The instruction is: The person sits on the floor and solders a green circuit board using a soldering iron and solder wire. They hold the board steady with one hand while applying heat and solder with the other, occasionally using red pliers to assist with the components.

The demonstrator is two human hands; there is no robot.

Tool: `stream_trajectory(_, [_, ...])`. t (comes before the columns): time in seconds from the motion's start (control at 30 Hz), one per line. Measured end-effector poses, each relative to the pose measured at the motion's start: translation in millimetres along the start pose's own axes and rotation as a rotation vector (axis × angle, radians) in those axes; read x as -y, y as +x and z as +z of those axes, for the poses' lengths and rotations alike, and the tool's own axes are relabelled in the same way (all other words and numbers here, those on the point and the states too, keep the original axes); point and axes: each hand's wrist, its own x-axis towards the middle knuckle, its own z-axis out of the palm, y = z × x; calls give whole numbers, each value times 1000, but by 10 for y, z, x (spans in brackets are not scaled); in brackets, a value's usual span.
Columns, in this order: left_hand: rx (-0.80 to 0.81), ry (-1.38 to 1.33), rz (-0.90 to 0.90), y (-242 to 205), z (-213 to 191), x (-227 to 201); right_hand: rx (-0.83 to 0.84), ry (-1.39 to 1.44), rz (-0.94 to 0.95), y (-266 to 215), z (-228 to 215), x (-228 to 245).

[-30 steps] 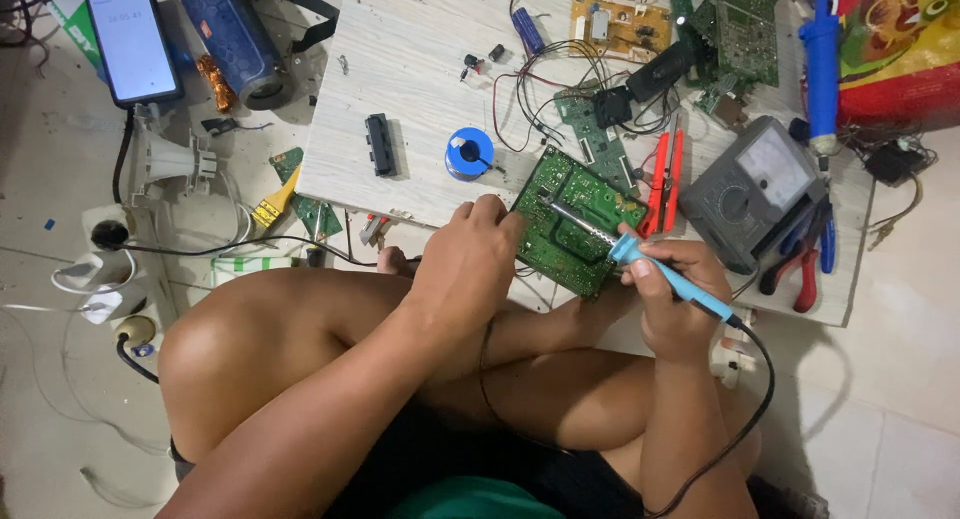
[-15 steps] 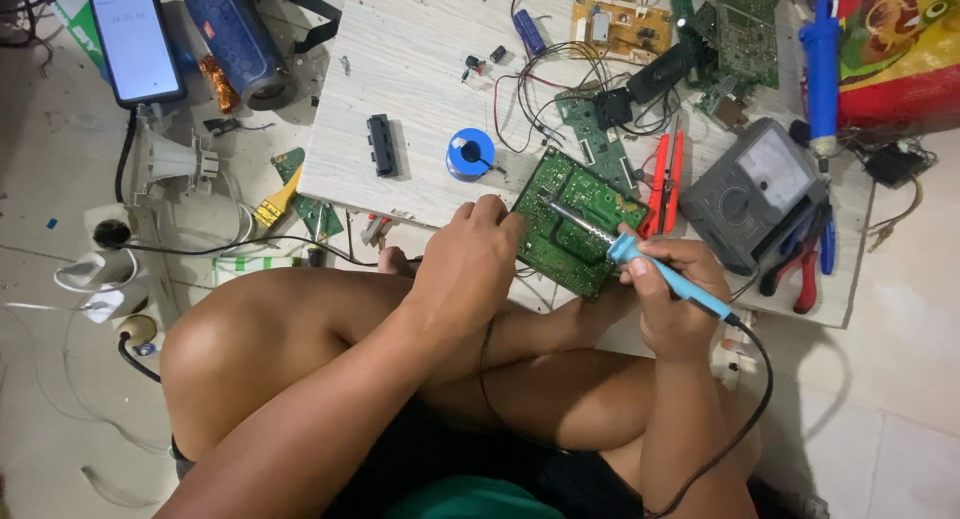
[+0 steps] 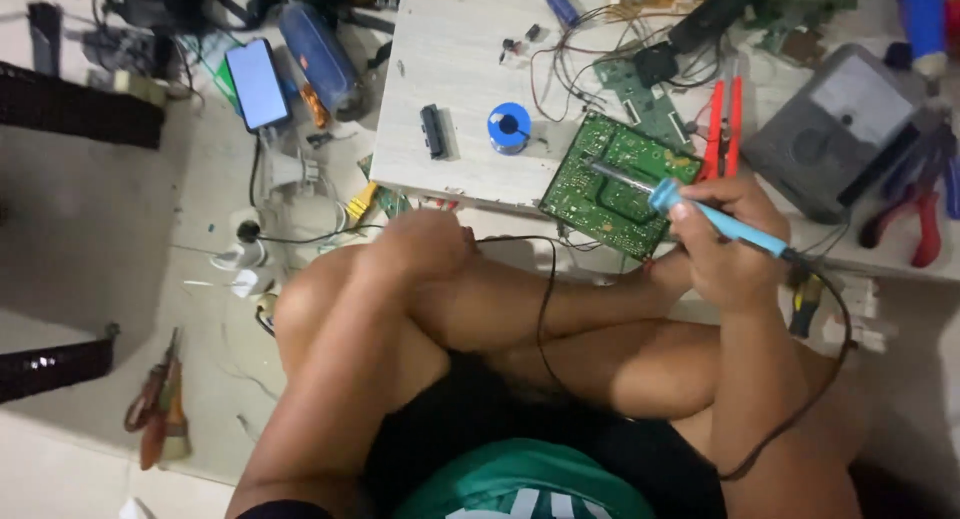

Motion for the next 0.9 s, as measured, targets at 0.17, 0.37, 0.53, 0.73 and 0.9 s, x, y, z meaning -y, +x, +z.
stream_trajectory(0.17, [-292,136,-75,1121,916,-118,-46,4,-91,13,7,-65])
stream_trajectory(0.37, [-214,137,-155,821,388,-291,-74,-117,-65,61,28,-87])
stream_trajectory(0.53, [-62,42,-218,1315,509,1,-80,-26,-48,23,92,10])
stream_trajectory(0.73, [-680,184,-115,2333,1404,376,-80,-74,0,40,62,-69])
stream_trajectory(0.9, [-229,640,128,1964,890,306,-109,-5,-68,76,42,58])
